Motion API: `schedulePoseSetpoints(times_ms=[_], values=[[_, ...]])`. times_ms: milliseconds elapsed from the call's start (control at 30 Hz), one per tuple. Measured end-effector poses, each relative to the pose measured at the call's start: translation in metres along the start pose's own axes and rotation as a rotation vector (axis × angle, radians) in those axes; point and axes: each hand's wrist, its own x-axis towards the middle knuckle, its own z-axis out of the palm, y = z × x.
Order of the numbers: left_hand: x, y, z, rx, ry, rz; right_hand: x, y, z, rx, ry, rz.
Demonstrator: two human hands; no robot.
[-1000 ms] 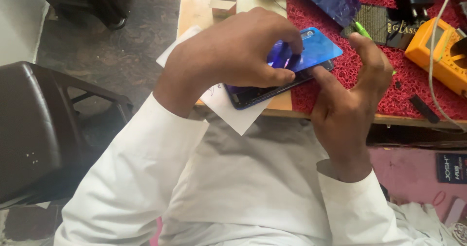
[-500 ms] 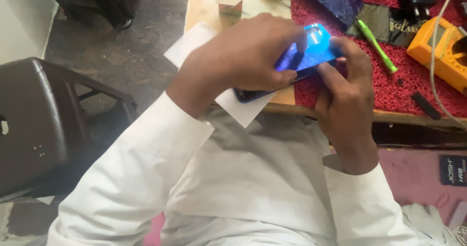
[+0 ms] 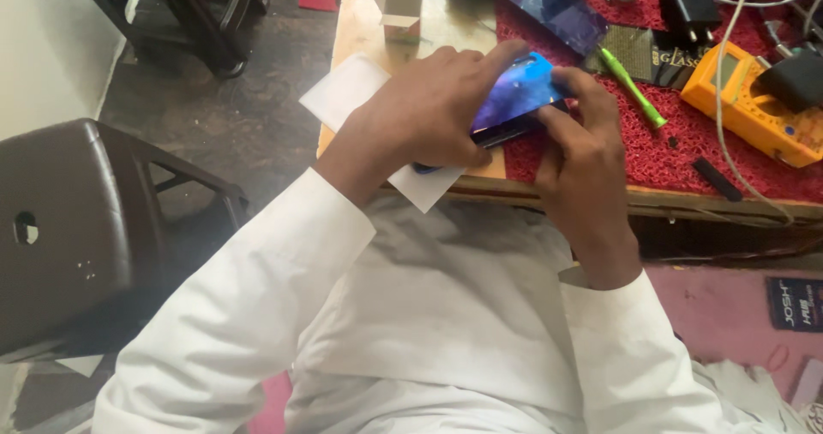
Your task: The person is repairing a blue smartphone by removing the back cover, detaching internal components, and then reassembling the device. They carefully align the back cover and press it into place, inspecting the phone's exterior and interior during the process.
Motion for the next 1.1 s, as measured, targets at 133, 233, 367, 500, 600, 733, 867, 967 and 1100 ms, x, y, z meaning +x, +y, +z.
schedulePoseSetpoints(times_ms=[133, 233, 367, 500, 600, 733, 867, 967, 1100], values=[[0.007, -0.006, -0.010, -0.063, -0.074, -0.010, 0.003, -0.002, -0.004, 0.043, -0.003, 0.020], [0.013, -0.011, -0.017, -0.132, -0.100, -0.011, 0.010, -0.003, -0.008, 0.071, -0.010, 0.053], [0.018, -0.015, -0.025, -0.208, -0.118, -0.004, 0.022, -0.003, -0.013, 0.128, -0.024, 0.114], [0.020, -0.013, -0.030, -0.211, -0.156, -0.039, 0.028, -0.006, -0.016, 0.123, -0.038, 0.130], [0.021, -0.010, -0.034, -0.241, -0.141, -0.022, 0.032, -0.007, -0.019, 0.081, -0.042, 0.122], [0.024, -0.003, -0.044, -0.240, -0.197, -0.086, 0.038, -0.010, -0.026, 0.091, -0.090, 0.173], [0.030, 0.002, -0.054, -0.299, -0.277, -0.171, 0.043, -0.007, -0.029, 0.123, -0.146, 0.256], [0.034, 0.005, -0.061, -0.333, -0.372, -0.276, 0.046, 0.000, -0.027, 0.121, -0.174, 0.267], [0.037, 0.003, -0.059, -0.377, -0.368, -0.301, 0.045, 0.016, -0.023, 0.274, -0.193, 0.285]])
